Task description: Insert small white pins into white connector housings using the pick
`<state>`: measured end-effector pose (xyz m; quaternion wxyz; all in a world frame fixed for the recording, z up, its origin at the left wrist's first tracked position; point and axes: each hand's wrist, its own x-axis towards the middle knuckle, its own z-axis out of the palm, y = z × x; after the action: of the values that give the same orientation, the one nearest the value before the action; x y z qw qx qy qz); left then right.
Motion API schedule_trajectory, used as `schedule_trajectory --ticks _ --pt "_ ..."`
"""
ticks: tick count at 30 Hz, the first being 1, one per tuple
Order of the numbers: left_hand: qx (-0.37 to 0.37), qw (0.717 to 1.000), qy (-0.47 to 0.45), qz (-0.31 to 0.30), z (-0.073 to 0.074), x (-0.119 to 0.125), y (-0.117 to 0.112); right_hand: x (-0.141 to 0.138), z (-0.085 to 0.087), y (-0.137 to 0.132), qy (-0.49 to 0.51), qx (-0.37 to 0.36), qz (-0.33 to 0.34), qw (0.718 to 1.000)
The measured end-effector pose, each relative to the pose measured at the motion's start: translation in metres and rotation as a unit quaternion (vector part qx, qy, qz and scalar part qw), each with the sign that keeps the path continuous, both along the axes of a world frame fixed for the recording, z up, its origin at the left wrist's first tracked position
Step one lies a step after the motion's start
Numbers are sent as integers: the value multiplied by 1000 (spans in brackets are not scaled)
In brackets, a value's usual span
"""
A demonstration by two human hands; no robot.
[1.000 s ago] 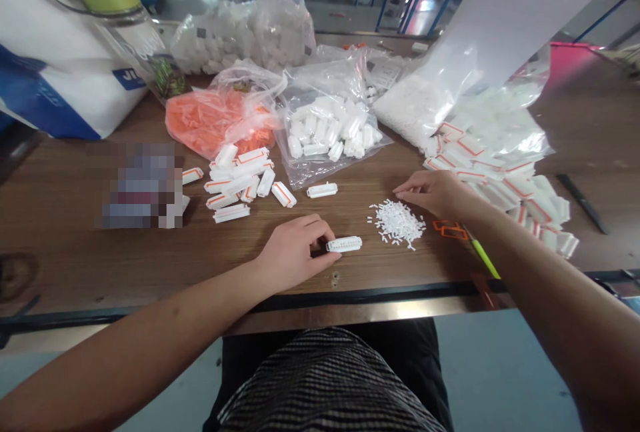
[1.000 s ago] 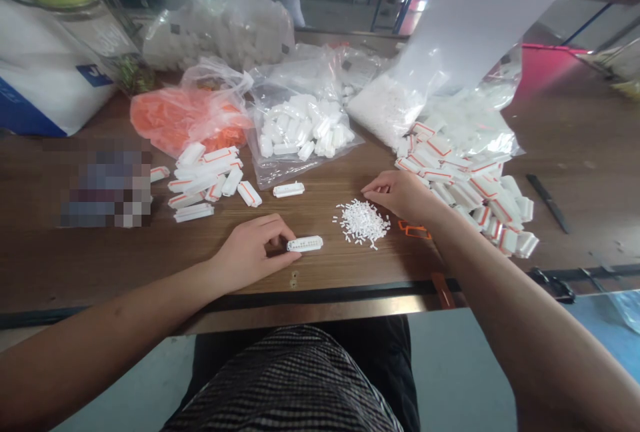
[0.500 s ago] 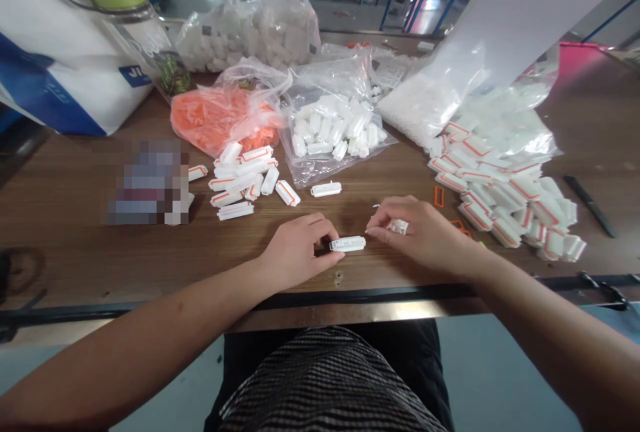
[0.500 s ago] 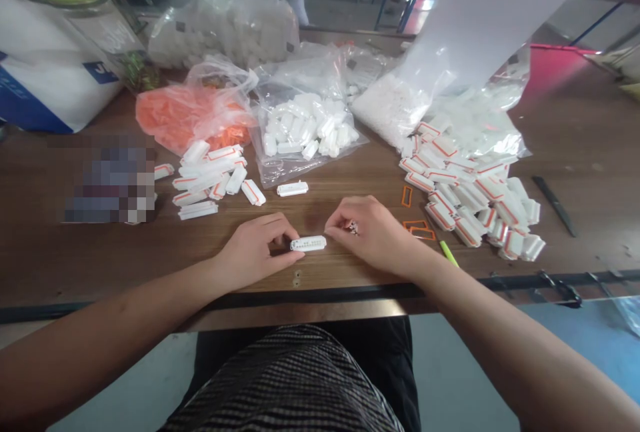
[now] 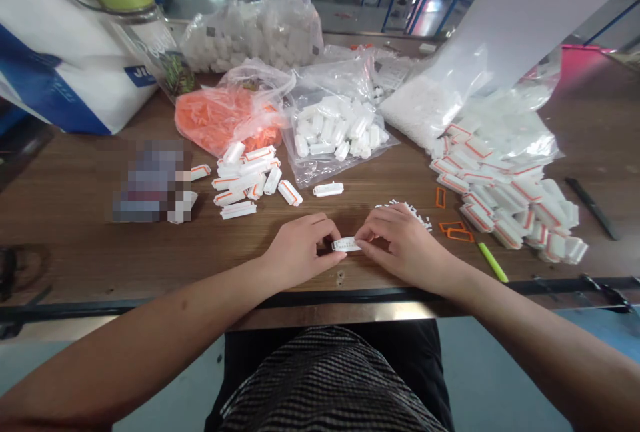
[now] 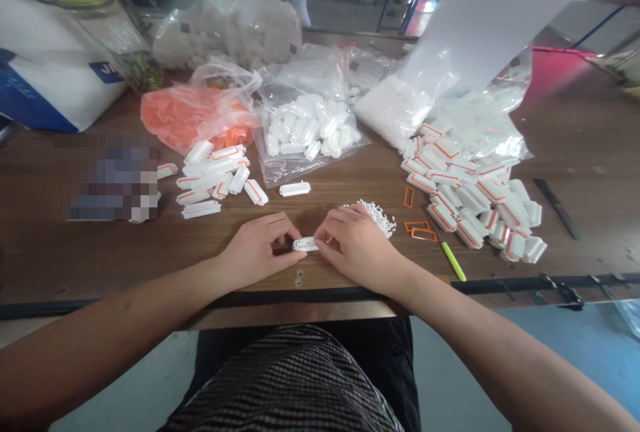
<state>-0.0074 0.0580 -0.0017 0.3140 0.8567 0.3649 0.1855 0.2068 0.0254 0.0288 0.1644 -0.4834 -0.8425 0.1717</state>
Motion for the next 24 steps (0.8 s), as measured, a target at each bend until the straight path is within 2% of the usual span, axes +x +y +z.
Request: schedule_trajectory --ticks 8,13,17,20,22,24 --pt "0 1000 -6 4 0 1 -1 -2 5 -9 -67 120 36 990" --pt "10 1000 -11 1 -1 0 -1 -4 -1 -16 -88 184 44 978" --pt "10 1000 -15 -1 -1 0 0 -7 -5 -20 -93 190 46 976" --pt "7 1000 -9 0 -1 0 1 6 -1 -13 -21 157 -6 987" --pt "10 1000 -7 0 -1 -1 1 26 1 -3 9 137 -76 988" --pt "14 1000 -5 -1 -2 -1 1 51 3 10 -18 70 -160 984"
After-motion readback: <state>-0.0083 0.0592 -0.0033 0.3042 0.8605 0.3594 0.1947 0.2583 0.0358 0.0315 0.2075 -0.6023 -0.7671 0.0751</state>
